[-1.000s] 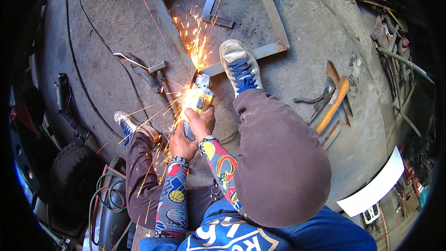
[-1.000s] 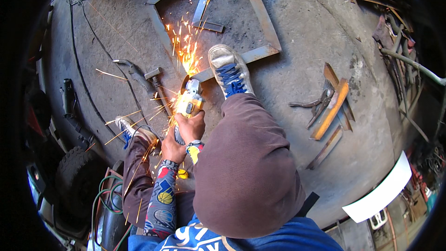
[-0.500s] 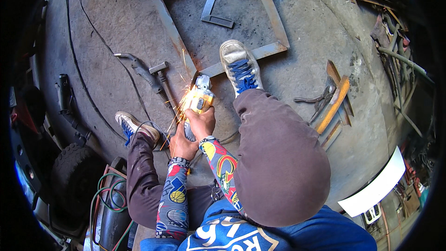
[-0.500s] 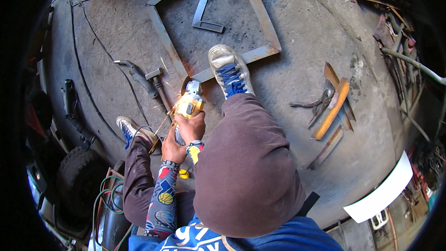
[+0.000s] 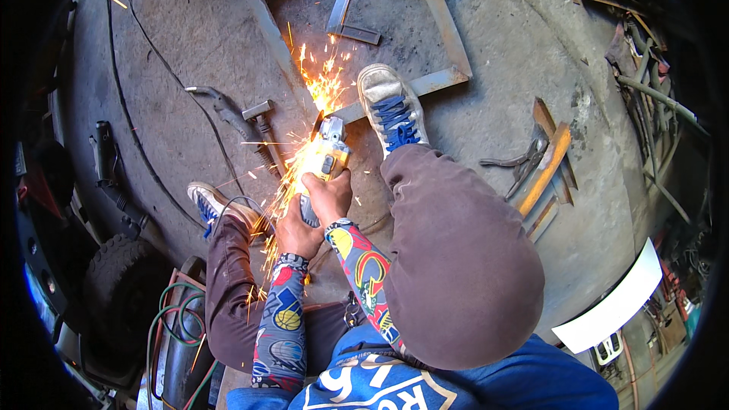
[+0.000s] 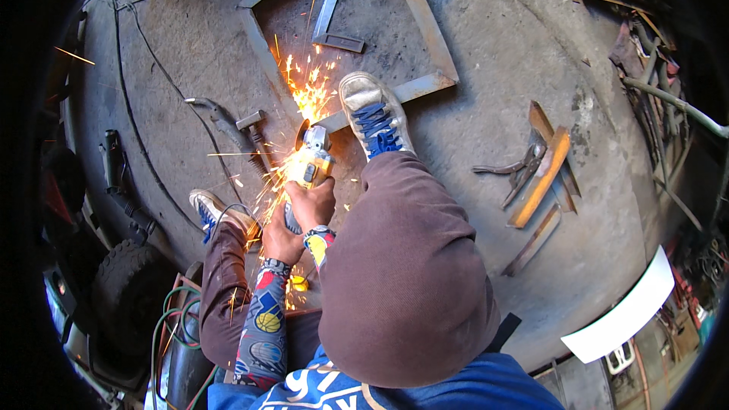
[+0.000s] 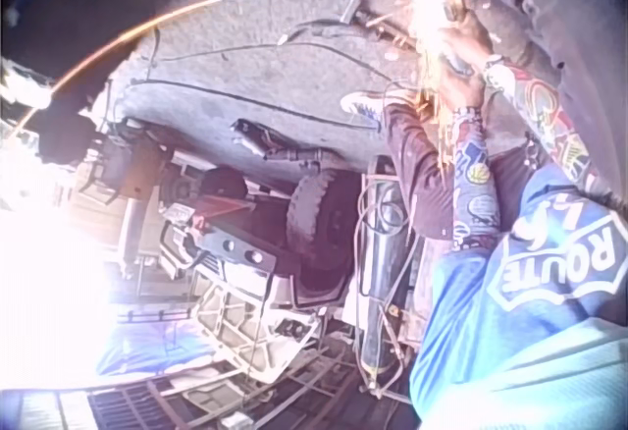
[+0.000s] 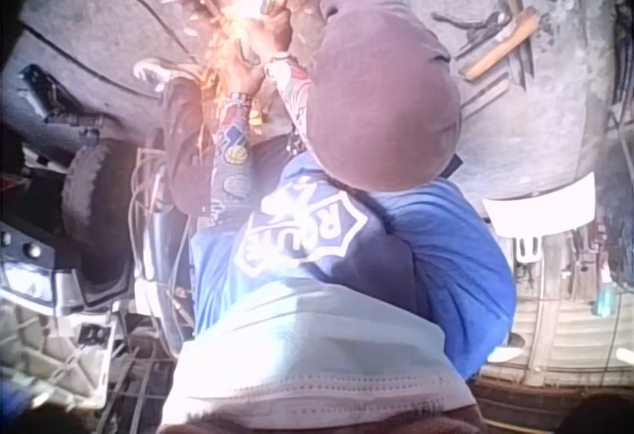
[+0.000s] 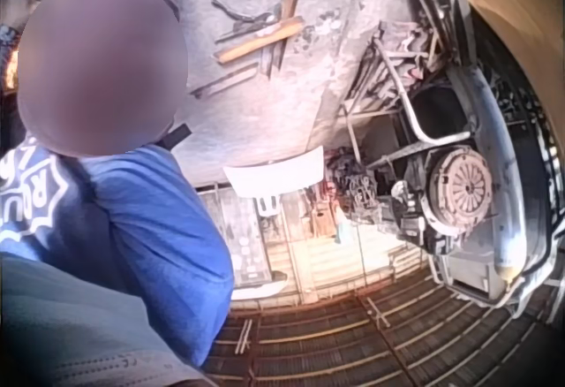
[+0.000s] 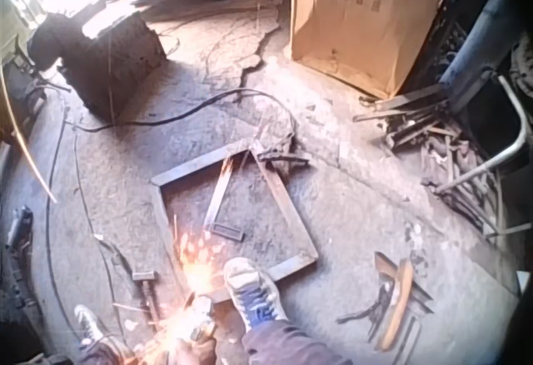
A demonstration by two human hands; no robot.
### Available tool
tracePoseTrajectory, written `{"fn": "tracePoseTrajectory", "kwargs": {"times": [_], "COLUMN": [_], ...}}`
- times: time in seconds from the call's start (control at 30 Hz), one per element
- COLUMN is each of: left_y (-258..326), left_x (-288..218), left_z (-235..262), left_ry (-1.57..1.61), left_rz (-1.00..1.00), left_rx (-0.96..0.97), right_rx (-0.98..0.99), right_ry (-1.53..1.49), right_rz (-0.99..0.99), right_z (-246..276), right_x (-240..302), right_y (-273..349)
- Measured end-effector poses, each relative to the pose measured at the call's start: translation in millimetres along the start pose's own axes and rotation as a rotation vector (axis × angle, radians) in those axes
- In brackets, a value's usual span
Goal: The person uses an angle grinder to cut a metal frame, then measures it with a tape measure. They weld the frame using a welding torch, reposition the frame, and continue measuring and welding to assemble the structure.
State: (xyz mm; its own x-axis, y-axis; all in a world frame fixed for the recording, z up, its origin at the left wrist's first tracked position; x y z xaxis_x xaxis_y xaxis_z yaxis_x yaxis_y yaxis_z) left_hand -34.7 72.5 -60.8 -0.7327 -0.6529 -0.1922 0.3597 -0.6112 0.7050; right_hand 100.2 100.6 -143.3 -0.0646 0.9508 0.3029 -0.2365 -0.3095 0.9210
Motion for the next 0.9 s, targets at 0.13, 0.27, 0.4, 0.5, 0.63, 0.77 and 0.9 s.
{"fn": "tracePoseTrajectory", "kwargs": {"times": [0.13, 0.27, 0.4, 0.5, 0.63, 0.77, 0.9], "left_y": [-0.8, 2.5, 2.2, 4.8, 12.4, 16.8, 12.5], "left_x": [6.3, 0.9, 0.4, 1.9, 6.5, 8.3, 5.2], "left_z": [-6.1, 0.6, 1.7, 1.6, 3.3, 5.2, 6.4], "left_ry": [0.039, 0.03, 0.033, 0.018, -0.009, -0.037, -0.037], "left_rz": [0.036, -0.008, 0.007, 0.022, 0.048, 0.061, 0.06], "left_rx": [0.059, -0.013, -0.003, 0.018, 0.021, 0.015, 0.017], "right_rx": [-0.015, 0.0, 0.013, 0.008, 0.026, 0.018, 0.012], "right_ry": [0.031, 0.029, 0.013, 0.035, 0.023, 0.011, -0.004], "right_rz": [0.018, 0.006, -0.006, -0.031, -0.059, -0.047, -0.034], "right_z": [-1.7, -1.9, -1.5, -2.4, -6.0, -5.4, -5.0], "right_x": [-4.9, -6.2, -4.8, -8.6, -17.1, -19.1, -16.2], "right_y": [-1.4, -1.3, 0.0, 2.3, 3.3, 1.4, 2.0]}}
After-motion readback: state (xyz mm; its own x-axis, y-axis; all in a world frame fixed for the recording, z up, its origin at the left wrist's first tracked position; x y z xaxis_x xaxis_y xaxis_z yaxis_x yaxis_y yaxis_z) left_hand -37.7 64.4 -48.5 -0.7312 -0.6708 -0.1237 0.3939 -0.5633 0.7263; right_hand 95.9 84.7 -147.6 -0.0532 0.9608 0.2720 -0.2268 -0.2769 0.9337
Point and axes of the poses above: each hand's wrist, its own y-axis away from the middle knuckle, its own z-axis out of the back of the hand, x = y × z, the point moved 10 cm from there along -y, towards the middle knuckle, and after that the axes turned 2 degrees about x, right-handed, at the moved point
